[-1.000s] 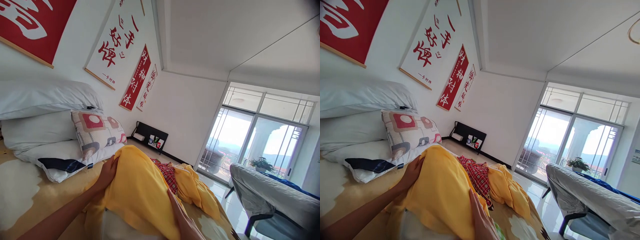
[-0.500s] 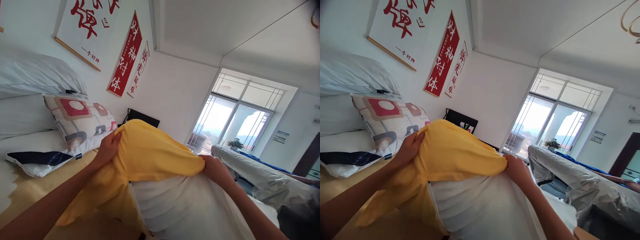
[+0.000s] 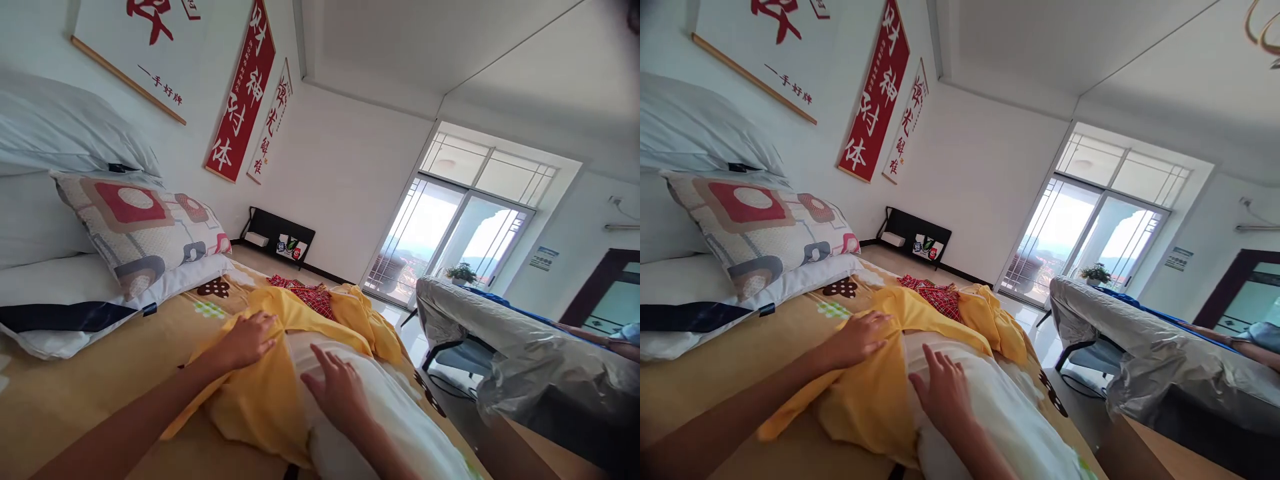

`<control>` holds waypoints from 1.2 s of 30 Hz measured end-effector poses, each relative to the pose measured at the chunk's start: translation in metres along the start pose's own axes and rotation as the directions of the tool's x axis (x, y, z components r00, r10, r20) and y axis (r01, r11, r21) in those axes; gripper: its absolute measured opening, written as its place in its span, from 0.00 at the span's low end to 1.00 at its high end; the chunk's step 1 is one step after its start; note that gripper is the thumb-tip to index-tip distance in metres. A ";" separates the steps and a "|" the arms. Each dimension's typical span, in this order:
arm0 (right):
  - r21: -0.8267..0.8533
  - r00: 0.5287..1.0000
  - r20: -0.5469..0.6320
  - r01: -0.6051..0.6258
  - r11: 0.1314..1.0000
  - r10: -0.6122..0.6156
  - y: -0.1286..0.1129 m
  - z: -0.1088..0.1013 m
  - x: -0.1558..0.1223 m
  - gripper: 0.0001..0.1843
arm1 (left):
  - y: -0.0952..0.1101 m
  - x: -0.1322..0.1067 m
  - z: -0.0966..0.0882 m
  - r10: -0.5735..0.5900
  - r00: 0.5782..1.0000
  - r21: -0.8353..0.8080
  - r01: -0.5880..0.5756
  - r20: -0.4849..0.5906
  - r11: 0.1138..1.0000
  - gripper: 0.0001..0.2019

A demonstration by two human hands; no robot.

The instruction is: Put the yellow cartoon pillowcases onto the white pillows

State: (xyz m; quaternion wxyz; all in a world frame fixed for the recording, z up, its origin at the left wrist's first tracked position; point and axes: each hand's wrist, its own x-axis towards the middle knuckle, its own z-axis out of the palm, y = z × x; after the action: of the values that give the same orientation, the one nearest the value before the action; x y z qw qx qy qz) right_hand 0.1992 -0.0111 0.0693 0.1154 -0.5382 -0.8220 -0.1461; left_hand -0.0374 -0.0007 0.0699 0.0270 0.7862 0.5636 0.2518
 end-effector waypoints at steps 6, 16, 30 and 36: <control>0.116 0.950 0.250 0.162 0.980 -0.187 -0.007 0.047 0.012 0.32 | 0.025 -0.020 0.063 0.230 0.850 -0.042 -0.240 0.474 0.970 0.34; 0.243 0.865 0.400 0.220 0.945 -0.304 0.048 0.067 0.008 0.52 | 0.010 -0.068 0.155 0.404 0.915 0.351 -0.382 0.014 0.855 0.22; 0.086 0.992 0.032 0.117 0.989 -0.120 0.014 0.104 0.000 0.38 | 0.008 -0.043 0.146 0.765 0.640 0.448 -0.705 0.067 0.550 0.05; 0.061 0.992 0.117 0.034 0.998 -0.041 -0.001 0.060 0.030 0.17 | 0.036 -0.032 0.120 0.739 0.673 0.476 -0.641 -0.027 0.602 0.07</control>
State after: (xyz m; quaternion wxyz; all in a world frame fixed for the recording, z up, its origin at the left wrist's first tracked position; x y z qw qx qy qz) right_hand 0.1849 0.0359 0.0240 0.0795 -0.5266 -0.8414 -0.0919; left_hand 0.0378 -0.0134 -0.0348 -0.3091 0.8951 0.2532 0.1980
